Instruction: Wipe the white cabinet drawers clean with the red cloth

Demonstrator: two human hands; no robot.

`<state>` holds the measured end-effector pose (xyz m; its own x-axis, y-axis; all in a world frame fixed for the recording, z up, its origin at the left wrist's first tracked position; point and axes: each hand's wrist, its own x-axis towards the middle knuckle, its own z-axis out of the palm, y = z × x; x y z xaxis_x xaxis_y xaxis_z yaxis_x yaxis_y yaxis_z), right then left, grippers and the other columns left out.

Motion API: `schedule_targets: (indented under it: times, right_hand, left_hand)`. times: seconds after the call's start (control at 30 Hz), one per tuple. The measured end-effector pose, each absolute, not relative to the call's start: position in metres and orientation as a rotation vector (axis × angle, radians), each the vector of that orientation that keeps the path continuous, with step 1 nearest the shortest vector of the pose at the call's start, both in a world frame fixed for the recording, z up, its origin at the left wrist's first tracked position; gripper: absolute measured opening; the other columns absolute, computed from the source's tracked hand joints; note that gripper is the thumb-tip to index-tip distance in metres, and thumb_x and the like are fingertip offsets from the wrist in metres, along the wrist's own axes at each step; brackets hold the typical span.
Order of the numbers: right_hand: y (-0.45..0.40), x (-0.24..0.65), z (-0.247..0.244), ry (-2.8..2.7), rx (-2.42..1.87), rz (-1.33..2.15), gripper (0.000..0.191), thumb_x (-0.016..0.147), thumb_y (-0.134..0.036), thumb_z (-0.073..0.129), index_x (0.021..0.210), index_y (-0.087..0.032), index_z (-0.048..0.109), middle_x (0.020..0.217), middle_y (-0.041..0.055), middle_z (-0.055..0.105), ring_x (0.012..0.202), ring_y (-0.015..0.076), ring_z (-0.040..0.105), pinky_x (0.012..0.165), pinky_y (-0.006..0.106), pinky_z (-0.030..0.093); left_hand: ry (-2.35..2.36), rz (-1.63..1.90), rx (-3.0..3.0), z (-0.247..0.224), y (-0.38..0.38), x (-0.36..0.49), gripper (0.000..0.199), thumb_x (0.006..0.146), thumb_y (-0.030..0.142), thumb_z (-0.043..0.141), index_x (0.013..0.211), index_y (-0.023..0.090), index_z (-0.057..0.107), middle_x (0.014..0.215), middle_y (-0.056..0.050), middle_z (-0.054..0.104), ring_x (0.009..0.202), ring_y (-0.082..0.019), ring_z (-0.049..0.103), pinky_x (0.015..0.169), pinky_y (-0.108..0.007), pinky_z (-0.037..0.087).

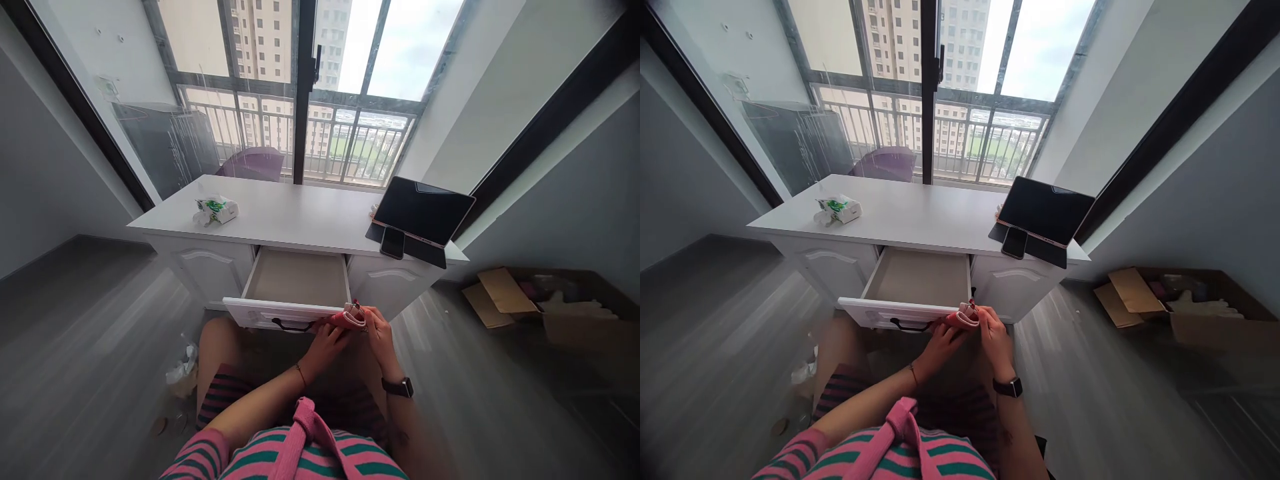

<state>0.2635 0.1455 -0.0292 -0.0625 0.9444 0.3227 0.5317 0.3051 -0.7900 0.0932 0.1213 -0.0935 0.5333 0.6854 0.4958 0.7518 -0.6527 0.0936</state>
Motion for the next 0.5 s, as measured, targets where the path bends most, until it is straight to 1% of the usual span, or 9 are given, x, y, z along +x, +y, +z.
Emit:
schedule_targets:
  times: [0.07, 0.13, 0.2, 0.3, 0.37, 0.5]
  right_hand:
    - [0.145, 0.263, -0.027, -1.704, -1.348, 0.637, 0.043, 0.099, -0.041, 0.028, 0.107, -0.026, 0.067, 0.109, 0.0025, 0.064, 0.097, 0.0152, 0.062, 0.085, 0.027, 0.048]
    - [0.145, 0.262, -0.027, -1.706, -1.355, 0.641, 0.042, 0.099, -0.041, 0.028, 0.109, -0.027, 0.066, 0.109, 0.0023, 0.064, 0.098, 0.0158, 0.061, 0.085, 0.027, 0.047]
    - [0.145, 0.261, -0.027, -1.704, -1.365, 0.616, 0.04, 0.098, -0.042, 0.031, 0.109, -0.027, 0.067, 0.109, 0.0028, 0.064, 0.098, 0.0167, 0.061, 0.085, 0.028, 0.047]
    - [0.146, 0.26, -0.03, -1.699, -1.388, 0.571, 0.037, 0.097, -0.044, 0.036, 0.108, -0.028, 0.067, 0.109, 0.0028, 0.064, 0.095, 0.0175, 0.062, 0.083, 0.029, 0.047]
    - [0.147, 0.26, -0.032, -1.707, -1.399, 0.549, 0.035, 0.096, -0.044, 0.038, 0.107, -0.028, 0.068, 0.108, 0.0022, 0.064, 0.094, 0.0175, 0.062, 0.083, 0.029, 0.048]
    - [0.148, 0.259, -0.035, -1.718, -1.404, 0.512, 0.034, 0.095, -0.044, 0.039, 0.106, -0.028, 0.068, 0.106, 0.002, 0.065, 0.094, 0.0178, 0.063, 0.082, 0.029, 0.048]
  left_hand:
    - [-1.215, -0.684, -2.643, -0.1, 0.123, 0.098, 0.054, 0.091, 0.015, 0.044, 0.142, 0.029, 0.036, 0.128, -0.011, 0.056, 0.102, -0.025, 0.053, 0.086, -0.043, 0.046]
    - [-1.176, -0.587, -2.679, -0.109, 0.123, 0.098, 0.056, 0.092, 0.018, 0.044, 0.145, 0.029, 0.03, 0.129, -0.01, 0.055, 0.104, -0.024, 0.052, 0.083, -0.041, 0.046]
    - [-1.151, -0.485, -2.707, -0.12, 0.124, 0.094, 0.057, 0.093, 0.02, 0.043, 0.146, 0.027, 0.027, 0.125, -0.008, 0.057, 0.102, -0.023, 0.053, 0.079, -0.038, 0.046]
    - [-1.161, -0.361, -2.707, -0.136, 0.124, 0.081, 0.055, 0.093, 0.019, 0.044, 0.145, 0.027, 0.029, 0.116, -0.006, 0.061, 0.097, -0.02, 0.055, 0.075, -0.036, 0.045]
    - [-1.175, -0.314, -2.695, -0.146, 0.124, 0.067, 0.055, 0.092, 0.017, 0.045, 0.144, 0.028, 0.032, 0.112, -0.006, 0.063, 0.096, -0.019, 0.056, 0.075, -0.035, 0.045]
    - [-1.13, -0.24, -2.727, -0.156, 0.126, 0.032, 0.05, 0.089, 0.014, 0.049, 0.137, 0.025, 0.042, 0.11, -0.005, 0.065, 0.099, -0.02, 0.058, 0.076, -0.035, 0.046]
